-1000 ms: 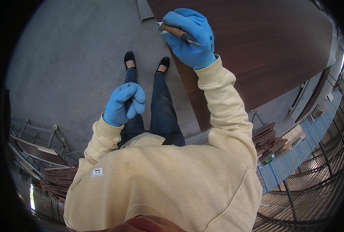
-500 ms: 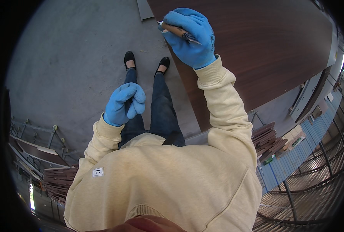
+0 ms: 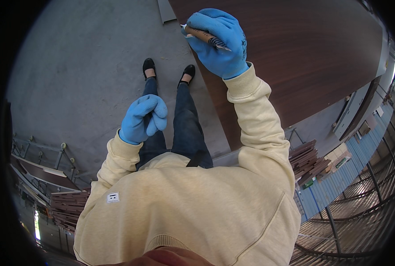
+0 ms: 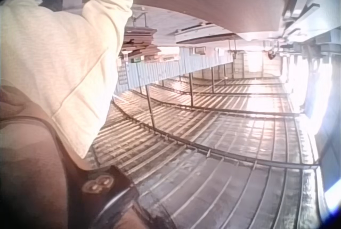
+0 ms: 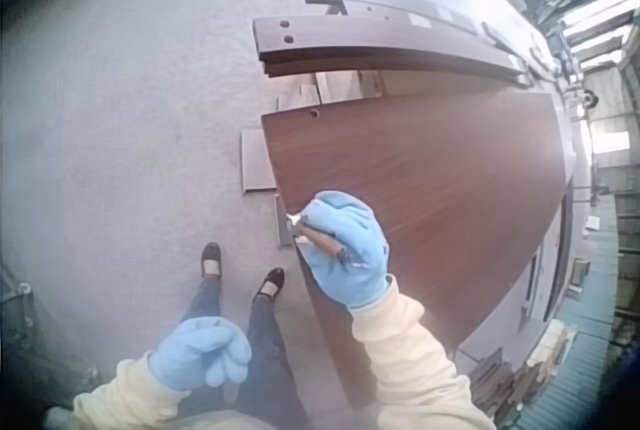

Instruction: The person marks a large brown wood panel with a marker, then lifts and stacks it with other similar panels. The person also picks up and stacks several smaller wood strips. The task involves handling and organizing wood components in a workshop.

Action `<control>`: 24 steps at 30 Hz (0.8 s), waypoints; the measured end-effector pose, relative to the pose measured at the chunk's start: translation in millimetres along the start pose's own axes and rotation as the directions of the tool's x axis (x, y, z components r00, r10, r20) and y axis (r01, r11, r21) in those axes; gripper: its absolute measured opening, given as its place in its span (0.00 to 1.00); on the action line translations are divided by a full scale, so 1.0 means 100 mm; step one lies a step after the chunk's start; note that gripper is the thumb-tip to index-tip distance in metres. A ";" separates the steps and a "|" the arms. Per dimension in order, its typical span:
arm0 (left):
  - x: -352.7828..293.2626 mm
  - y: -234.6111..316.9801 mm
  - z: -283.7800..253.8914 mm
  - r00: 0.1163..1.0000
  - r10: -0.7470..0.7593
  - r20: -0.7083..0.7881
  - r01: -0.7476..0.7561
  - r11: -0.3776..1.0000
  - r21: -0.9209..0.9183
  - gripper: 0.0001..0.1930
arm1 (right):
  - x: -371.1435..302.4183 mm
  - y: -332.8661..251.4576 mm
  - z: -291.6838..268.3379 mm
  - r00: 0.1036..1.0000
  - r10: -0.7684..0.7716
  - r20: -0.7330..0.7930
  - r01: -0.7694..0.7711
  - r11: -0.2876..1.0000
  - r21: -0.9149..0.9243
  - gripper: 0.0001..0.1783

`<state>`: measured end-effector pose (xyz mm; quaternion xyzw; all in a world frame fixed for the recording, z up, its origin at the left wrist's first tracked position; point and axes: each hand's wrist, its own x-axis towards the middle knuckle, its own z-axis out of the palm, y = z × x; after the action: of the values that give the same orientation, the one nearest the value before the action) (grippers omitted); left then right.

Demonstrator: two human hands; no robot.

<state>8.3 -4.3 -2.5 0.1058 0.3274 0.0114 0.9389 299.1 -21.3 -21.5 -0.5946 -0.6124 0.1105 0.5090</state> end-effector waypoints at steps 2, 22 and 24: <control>0.00 -0.01 -0.01 1.000 0.003 0.000 -0.003 1.000 0.003 0.20 | -0.01 0.00 0.00 1.000 0.004 -0.011 -0.004 1.000 0.003 0.16; -0.01 -0.03 -0.03 1.000 0.012 0.002 -0.012 1.000 -0.009 0.20 | -0.10 0.00 -0.07 0.998 -0.038 0.041 0.039 0.999 -0.021 0.17; -0.02 -0.03 -0.03 1.000 0.009 -0.004 -0.009 1.000 -0.008 0.20 | -0.10 0.00 -0.08 0.997 -0.041 0.060 0.042 0.999 -0.022 0.18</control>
<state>5.2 -6.8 -4.2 0.1034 0.3286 0.0172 0.9386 302.7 -33.4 -23.3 -0.5842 -0.6406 0.1105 0.4859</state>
